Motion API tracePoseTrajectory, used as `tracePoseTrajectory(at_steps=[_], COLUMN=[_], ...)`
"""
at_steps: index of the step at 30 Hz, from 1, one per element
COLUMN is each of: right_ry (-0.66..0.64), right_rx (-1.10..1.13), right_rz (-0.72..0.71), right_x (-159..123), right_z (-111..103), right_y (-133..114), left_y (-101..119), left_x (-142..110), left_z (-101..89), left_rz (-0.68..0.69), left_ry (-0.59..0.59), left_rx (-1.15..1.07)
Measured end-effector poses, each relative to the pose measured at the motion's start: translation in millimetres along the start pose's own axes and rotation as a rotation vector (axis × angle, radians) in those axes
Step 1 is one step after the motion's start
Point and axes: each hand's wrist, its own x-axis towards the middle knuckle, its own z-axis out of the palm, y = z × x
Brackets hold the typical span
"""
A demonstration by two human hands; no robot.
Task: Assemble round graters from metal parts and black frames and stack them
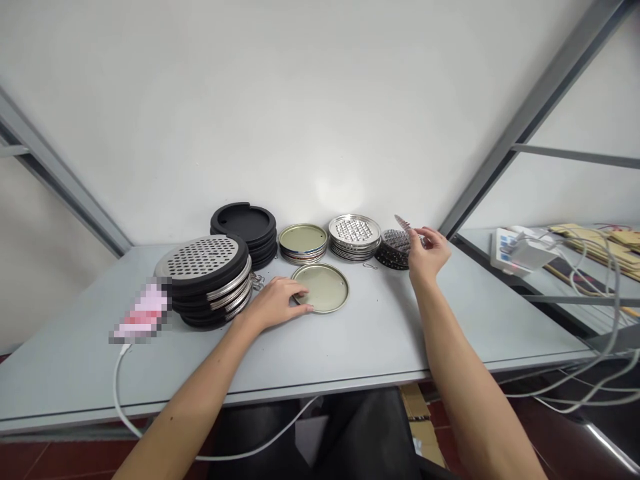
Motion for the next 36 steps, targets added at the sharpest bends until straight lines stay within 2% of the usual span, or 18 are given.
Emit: tracePoseTrajectory(at_steps=[5,8,10,14,18,22,26,30,36], right_ry=[0.117,0.107,0.027,-0.244,-0.433,-0.601,-0.663,-0.735,-0.777], right_rx=[0.366,0.660,0.809,0.958,0.972,0.878,0.821,0.841,0.865], right_rz=[0.126,0.252,0.345,0.558,0.635,0.629,0.646,0.737,0.799], right_x=[9.3,13.6,12.4,-3.0,-29.5,-57.6,-83.0,-98.4,-100.4], right_z=[2.6,2.8,3.3,8.5,18.8,26.8,31.4,34.2,35.2], right_y=[5.5,-0.9,-10.8,-36.8,-57.6,-73.5,-89.6,-97.3,-93.7], left_y=[1.8,2.9,3.6,4.2,3.0,3.9,7.9,10.3,12.6], left_x=[0.4,0.6,0.8,1.1,1.5,2.8,5.0,6.7,10.0], left_z=[-0.9,-0.8,-0.7,0.1,2.3,3.9,5.3,8.3,7.4], left_rz=[-0.009,-0.011,-0.010,-0.008,-0.013,-0.010,0.026,0.017,-0.167], left_ry=[-0.008,-0.008,-0.009,-0.004,0.038,0.200,0.373,0.463,0.557], left_rx=[0.004,0.011,0.015,0.019,0.009,-0.035,-0.046,-0.032,-0.183])
